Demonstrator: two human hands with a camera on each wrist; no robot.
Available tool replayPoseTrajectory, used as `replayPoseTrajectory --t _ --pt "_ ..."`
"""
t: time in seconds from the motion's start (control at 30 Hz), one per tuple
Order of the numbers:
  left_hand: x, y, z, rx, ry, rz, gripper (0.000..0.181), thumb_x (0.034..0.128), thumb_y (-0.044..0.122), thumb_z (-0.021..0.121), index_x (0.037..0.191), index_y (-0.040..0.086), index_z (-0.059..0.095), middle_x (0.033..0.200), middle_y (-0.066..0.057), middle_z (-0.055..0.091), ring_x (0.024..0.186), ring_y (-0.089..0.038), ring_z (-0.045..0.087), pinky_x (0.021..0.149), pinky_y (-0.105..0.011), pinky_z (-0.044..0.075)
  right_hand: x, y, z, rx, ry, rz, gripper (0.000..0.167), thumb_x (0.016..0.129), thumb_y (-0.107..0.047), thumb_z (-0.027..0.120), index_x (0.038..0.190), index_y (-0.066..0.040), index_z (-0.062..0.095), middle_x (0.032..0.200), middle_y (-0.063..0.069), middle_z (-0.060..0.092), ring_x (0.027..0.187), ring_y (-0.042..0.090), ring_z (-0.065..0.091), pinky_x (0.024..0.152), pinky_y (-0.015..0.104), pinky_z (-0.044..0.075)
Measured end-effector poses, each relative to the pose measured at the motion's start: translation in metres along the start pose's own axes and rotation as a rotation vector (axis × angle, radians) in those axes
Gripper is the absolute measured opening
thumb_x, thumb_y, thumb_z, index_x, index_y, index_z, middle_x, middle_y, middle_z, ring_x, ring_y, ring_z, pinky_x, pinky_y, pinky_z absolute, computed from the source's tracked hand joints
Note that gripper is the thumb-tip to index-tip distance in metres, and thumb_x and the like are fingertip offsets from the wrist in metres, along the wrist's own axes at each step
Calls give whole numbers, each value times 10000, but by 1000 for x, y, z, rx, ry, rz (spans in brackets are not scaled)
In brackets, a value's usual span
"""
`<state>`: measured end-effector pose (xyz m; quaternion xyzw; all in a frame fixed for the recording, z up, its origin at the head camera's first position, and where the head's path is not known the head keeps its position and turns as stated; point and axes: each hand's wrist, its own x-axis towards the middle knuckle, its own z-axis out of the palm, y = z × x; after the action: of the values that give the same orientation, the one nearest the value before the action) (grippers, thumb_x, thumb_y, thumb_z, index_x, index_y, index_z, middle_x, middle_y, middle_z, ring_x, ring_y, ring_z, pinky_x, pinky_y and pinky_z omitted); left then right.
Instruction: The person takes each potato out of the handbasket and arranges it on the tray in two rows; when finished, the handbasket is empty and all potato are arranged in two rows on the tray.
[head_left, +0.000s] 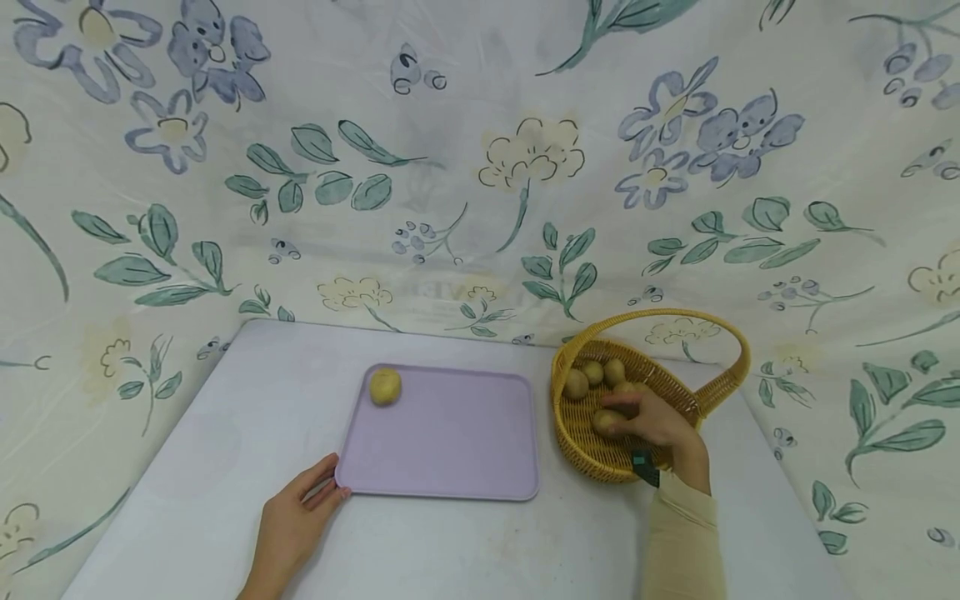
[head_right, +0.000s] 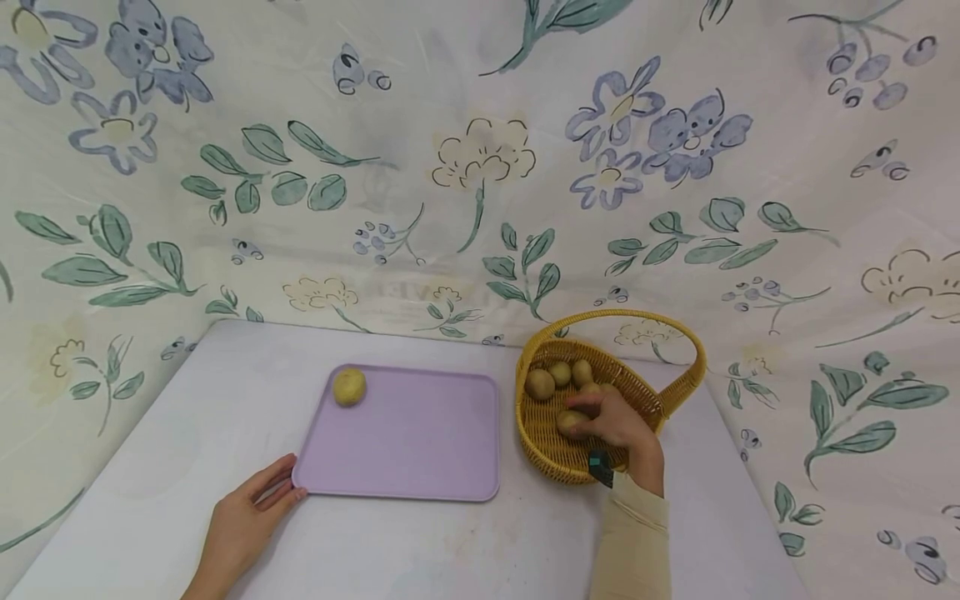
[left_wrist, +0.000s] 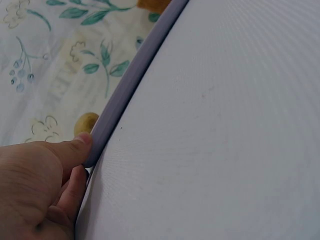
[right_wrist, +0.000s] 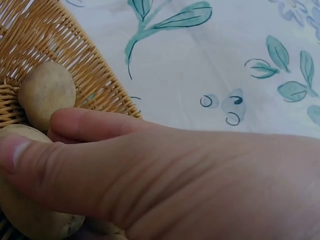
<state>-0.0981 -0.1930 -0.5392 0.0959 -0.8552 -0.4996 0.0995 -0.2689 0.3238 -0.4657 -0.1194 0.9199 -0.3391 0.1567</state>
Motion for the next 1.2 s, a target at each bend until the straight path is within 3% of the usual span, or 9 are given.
replayPoseTrajectory --t 0.23,0.43,0.67,0.93,1.1,1.2 --pt "1 -1 0 -11 0 -11 561 841 10 817 1366 -12 621 1320 -234 673 1057 139 586 854 0 543 0 1 0 -6 -9 -3 495 842 -297 843 1279 -101 717 1435 204 575 1384 439 419 1170 645 393" --pt "1 0 -1 -5 0 -4 558 844 18 815 1366 -10 620 1321 -228 674 1110 14 644 861 -4 543 2 2 1 7 -6 -6 481 860 -297 829 1284 -98 717 1401 168 629 1404 420 429 1195 608 389" --pt "1 -2 -1 -21 -3 -10 565 844 32 821 1370 -9 619 1317 -238 673 1028 233 516 857 5 539 1 2 1 -6 -11 -14 460 874 -293 816 1278 -96 722 1409 175 627 1432 447 394 1212 635 364" --pt "1 -2 0 -32 0 -28 568 841 19 819 1372 -7 619 1325 -235 671 1027 213 536 856 -1 544 2 2 1 -35 6 -25 446 894 -323 796 1284 -121 723 1377 156 650 1370 387 470 1173 544 432" --pt "1 0 0 -37 -3 -37 568 841 7 814 1373 -10 617 1327 -237 668 1025 205 545 859 -3 544 -2 -7 -1 41 29 25 498 883 -399 795 1316 -170 706 1388 102 638 1311 293 507 1128 445 469" --pt "1 0 0 -42 -5 -38 567 844 9 813 1374 -10 615 1326 -237 669 1023 213 540 863 -5 545 -7 -14 -3 36 41 8 499 890 -414 784 1327 -190 699 1373 87 656 1274 267 542 1082 396 495"
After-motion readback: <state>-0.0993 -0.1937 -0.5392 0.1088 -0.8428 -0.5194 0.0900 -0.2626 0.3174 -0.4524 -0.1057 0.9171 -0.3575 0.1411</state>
